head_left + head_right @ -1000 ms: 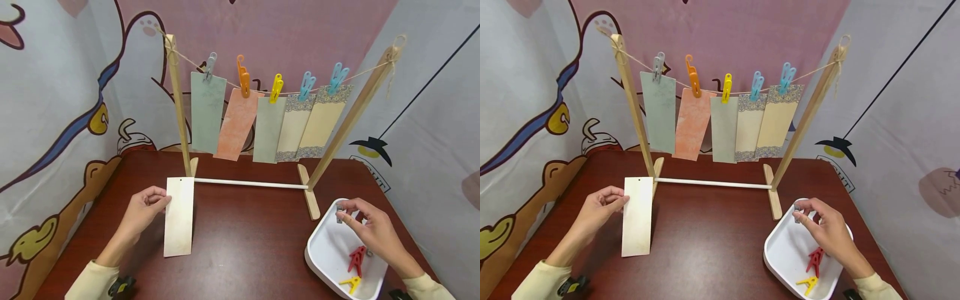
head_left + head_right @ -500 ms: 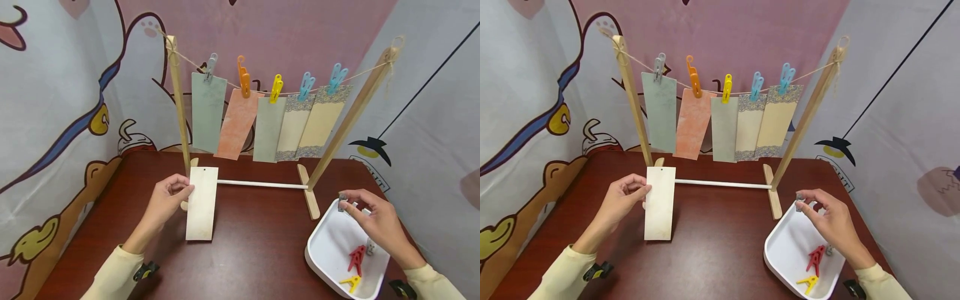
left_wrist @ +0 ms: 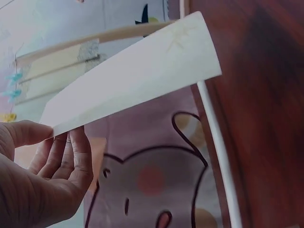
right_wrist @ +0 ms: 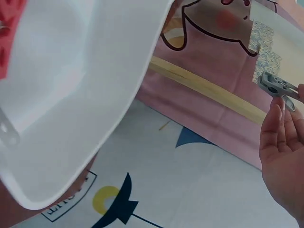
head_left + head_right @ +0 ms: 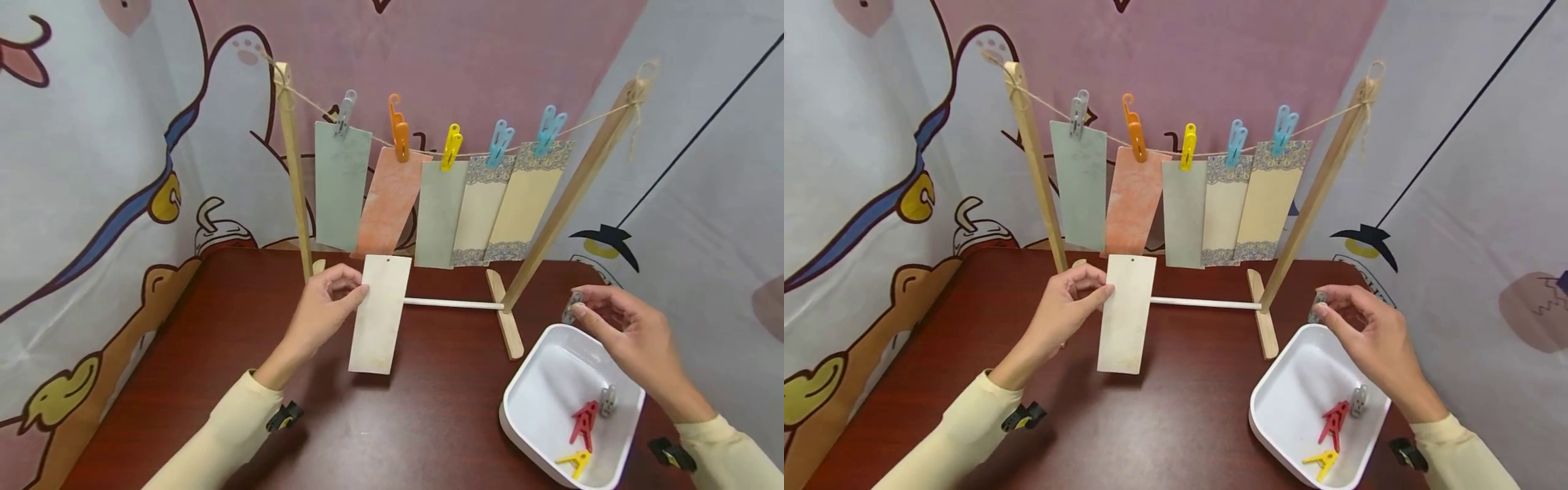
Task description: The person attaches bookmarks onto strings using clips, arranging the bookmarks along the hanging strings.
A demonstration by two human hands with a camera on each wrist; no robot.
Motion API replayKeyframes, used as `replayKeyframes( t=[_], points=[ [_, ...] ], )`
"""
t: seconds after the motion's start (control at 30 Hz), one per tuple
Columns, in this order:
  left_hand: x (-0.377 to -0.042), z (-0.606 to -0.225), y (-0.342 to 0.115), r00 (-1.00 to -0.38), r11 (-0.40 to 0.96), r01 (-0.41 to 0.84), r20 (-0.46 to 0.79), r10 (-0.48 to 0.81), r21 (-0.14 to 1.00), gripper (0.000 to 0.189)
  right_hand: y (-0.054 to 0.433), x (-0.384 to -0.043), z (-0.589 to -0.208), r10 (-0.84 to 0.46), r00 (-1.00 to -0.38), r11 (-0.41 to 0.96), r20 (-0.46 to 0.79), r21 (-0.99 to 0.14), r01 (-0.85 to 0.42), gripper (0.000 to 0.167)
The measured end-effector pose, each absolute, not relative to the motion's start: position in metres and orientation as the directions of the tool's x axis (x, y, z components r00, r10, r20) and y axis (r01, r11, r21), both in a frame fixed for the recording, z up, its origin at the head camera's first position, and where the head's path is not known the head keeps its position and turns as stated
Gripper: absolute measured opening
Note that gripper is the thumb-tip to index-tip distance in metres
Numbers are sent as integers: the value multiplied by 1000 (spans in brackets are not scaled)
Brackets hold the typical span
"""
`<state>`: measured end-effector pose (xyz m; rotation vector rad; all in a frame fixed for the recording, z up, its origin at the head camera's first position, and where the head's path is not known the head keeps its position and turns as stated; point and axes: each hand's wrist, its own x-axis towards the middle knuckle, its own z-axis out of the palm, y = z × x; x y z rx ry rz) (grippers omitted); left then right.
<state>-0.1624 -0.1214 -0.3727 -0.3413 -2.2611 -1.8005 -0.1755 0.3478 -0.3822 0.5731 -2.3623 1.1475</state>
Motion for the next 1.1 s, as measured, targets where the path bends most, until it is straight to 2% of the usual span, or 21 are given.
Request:
replayKeyframes(
  t=[0.37,0.77,1.1],
  points=[
    [-186,-364,-69,-931,186,363,347,113,913,7,350,-178,-374,-136,-822,573,553,-633,-521,37],
    [-196,-356,-42,-903,148,422,401,152,895,6,350,-183,-358,-119,-747,534,654,-592,-603,34],
    [-205,-345,-14,-882,107,459,439,170,882,6,349,-195,-330,-61,-782,524,620,-647,-554,29]
  ],
)
